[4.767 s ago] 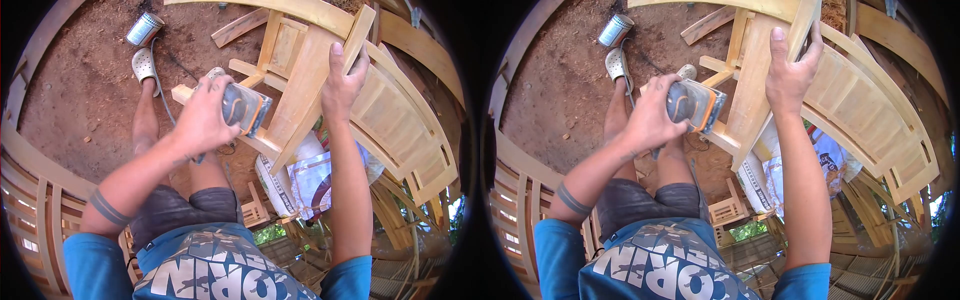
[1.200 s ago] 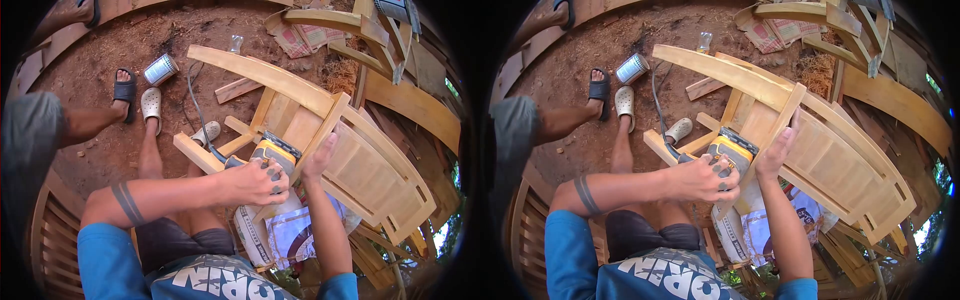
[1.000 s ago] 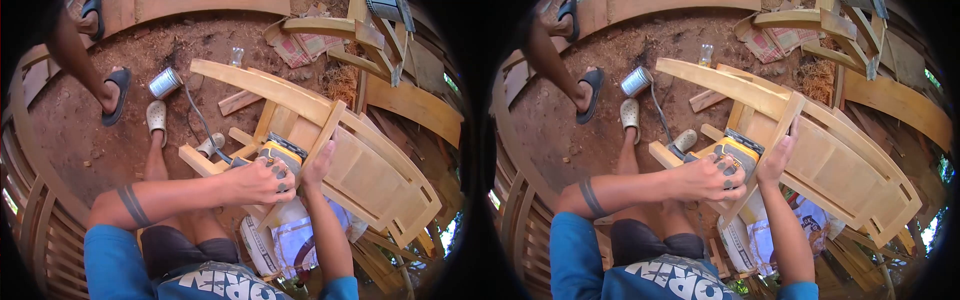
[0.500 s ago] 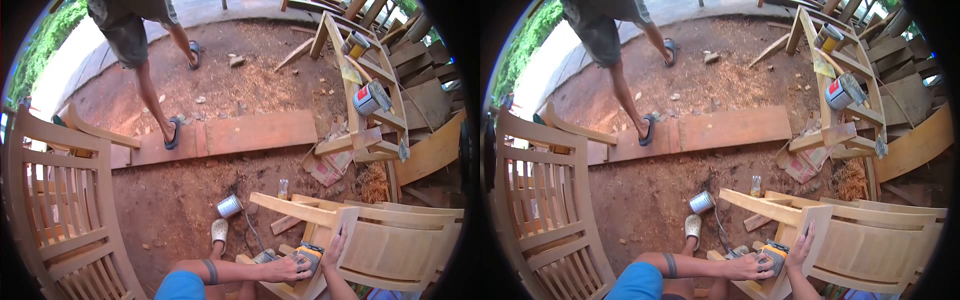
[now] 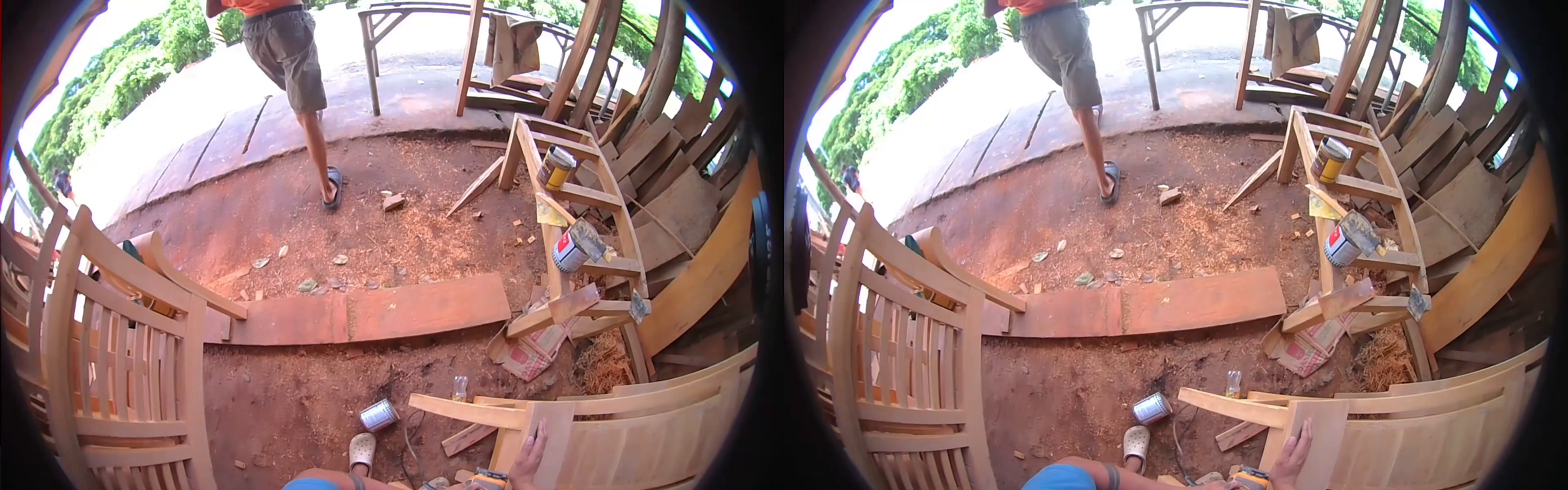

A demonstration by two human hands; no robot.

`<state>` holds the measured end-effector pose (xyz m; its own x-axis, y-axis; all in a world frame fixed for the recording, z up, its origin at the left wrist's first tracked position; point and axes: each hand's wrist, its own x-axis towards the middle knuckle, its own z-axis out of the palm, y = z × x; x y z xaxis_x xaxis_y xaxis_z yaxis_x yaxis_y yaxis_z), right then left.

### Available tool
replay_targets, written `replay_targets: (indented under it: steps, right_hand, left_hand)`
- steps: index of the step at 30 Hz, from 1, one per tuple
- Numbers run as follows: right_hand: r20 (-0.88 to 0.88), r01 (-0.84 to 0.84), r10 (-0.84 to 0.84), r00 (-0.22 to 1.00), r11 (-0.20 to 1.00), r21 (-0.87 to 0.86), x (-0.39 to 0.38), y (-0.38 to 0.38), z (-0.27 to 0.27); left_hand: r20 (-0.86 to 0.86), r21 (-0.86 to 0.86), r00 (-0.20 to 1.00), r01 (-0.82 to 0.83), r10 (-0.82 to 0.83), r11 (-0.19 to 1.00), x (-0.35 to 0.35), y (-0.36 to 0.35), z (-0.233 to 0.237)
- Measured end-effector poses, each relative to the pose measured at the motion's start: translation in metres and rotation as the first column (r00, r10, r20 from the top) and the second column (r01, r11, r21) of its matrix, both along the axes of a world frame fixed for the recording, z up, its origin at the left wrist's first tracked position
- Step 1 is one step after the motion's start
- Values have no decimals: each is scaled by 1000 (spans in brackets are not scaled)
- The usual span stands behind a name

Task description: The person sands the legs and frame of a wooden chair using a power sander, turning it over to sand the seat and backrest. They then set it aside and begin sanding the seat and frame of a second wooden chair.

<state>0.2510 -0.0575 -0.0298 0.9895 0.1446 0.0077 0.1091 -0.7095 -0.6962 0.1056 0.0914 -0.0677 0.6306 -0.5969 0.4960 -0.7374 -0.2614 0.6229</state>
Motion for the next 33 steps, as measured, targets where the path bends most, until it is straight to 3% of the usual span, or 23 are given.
replay_targets:
  steps: [1, 4, 5, 6, 8, 10, 12, 14, 17, 18, 19, 21, 25, 28, 33]
  right_hand:
    - [23, 6, -7, 1000, 999, 33, -2, -1, -5]
    - [72, -15, 10, 997, 997, 72, 2, -4, -17]
    - [79, -23, 18, 997, 997, 67, 1, -7, -18]
    - [48, -39, 36, 998, 997, 63, 2, -1, -10]
    - [-21, 12, -12, 1000, 1000, 17, 0, 5, 7]
    - [-12, 27, -27, 1000, 1000, -7, -1, 1, 1]
    - [26, 35, -34, 999, 997, -63, -1, -1, 3]
    - [-27, 114, -114, 993, 993, -13, -13, -1, 7]
    - [-126, 79, -68, 990, 993, 84, -1, 2, -1]
    - [-85, 61, -55, 995, 996, 61, 0, -4, -14]
    - [-91, 34, -23, 996, 991, 130, 3, -12, -26]
    - [9, -26, 26, 1000, 1000, 4, 2, -10, -11]
    - [-34, -20, 16, 999, 996, -91, 1, -13, -12]
    - [-95, 24, -29, 995, 998, -58, 2, -1, 4]
    - [-89, 53, -60, 994, 995, -83, 5, -1, 1]
  left_hand:
    - [-58, 38, 998, 3, 0, 999, 0, 2, 8]
    - [68, -92, 992, -102, 109, 990, 22, 15, 28]
    - [-78, 115, 995, -45, 54, 992, 23, 14, 28]
    - [23, 55, 995, -98, 96, 994, 38, 25, 44]
    - [34, -19, 989, -146, 146, 989, 51, 36, 60]
    - [-34, 157, 989, -135, 142, 978, 44, 29, 26]
    - [-48, 185, 988, -137, 148, 973, 50, 28, 40]
    - [-75, 135, 990, -106, 117, 985, 42, 25, 39]
    - [-161, 156, 984, -52, 77, 986, 27, 23, 41]
    - [-171, 162, 983, -33, 61, 986, 23, 21, 42]
    - [-100, 142, 987, -107, 122, 984, 21, 17, 35]
    - [-6, 75, 993, -117, 118, 990, 24, 5, 19]
    - [112, -169, 968, -206, 226, 964, 51, 24, 32]
    - [23, -135, 984, -169, 174, 976, 60, 34, 46]
    - [110, -117, 969, -208, 220, 971, 39, 15, 31]
